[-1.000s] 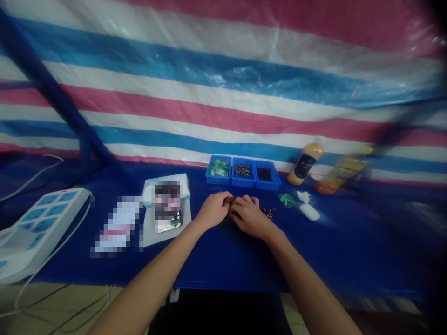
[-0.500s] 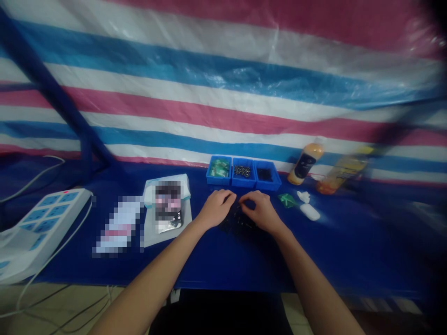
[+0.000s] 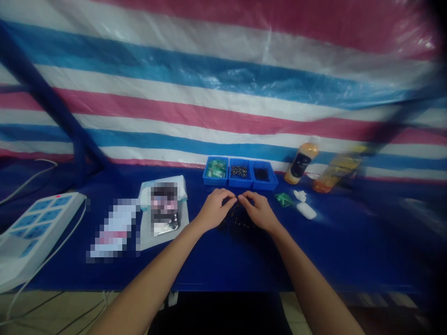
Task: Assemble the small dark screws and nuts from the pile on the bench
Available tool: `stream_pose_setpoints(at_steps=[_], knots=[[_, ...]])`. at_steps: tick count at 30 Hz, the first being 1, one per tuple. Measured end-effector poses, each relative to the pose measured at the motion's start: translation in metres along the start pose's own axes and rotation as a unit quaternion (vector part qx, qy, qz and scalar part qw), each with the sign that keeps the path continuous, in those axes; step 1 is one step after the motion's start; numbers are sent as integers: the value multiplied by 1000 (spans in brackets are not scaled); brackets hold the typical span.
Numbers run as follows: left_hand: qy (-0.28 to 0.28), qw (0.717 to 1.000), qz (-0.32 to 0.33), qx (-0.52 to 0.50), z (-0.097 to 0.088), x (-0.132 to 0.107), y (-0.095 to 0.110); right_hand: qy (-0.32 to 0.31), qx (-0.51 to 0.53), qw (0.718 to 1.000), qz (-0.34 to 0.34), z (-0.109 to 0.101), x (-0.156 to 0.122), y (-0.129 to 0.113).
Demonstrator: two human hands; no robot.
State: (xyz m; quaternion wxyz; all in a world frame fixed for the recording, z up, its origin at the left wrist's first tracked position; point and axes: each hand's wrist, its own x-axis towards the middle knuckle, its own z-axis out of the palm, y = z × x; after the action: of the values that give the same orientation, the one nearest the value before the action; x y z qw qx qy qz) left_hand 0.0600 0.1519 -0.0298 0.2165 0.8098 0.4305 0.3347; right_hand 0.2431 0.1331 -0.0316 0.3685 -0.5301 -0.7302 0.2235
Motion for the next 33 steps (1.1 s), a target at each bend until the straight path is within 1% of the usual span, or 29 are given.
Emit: stream_pose_setpoints(at_steps=[3,5,7,9,10,12,13,15,17,18,20,22,26,33], knots=[[11,1000,1,-18,1,-1,1,-15,25,1000,11,-1,1,1],[17,999,-5,-34,0,-2,1,3,59,998,37,-2,3,5],[23,999,-14,-40,0,-1,1,61,107,990,74,-3,6,11],[26,999,-23,-30,0,-1,-1,147,174,968,103,-6,10,18],[27,999,-29,-21,0,-1,-2,173,200,958,110,-7,12,22],[26,999,-40,0,1,0,-6,193,209,952,116,-9,13,27],[24,999,-47,11,2,0,-9,186,191,957,114,-9,13,28],[21,997,-60,36,4,0,-14,150,122,976,103,-8,11,28],[9,995,-73,61,6,-1,-19,96,20,992,77,-5,8,26],[3,994,-77,72,7,-1,-20,68,-36,995,60,-4,6,24],[-11,993,-78,87,8,-2,-22,18,-130,991,26,0,3,22],[-19,993,-72,93,9,-3,-22,-19,-188,982,1,4,0,21],[-31,995,-56,82,8,-4,-19,-54,-231,971,-26,8,-1,20],[-45,996,-38,65,7,-5,-15,-58,-252,966,-22,9,1,18]])
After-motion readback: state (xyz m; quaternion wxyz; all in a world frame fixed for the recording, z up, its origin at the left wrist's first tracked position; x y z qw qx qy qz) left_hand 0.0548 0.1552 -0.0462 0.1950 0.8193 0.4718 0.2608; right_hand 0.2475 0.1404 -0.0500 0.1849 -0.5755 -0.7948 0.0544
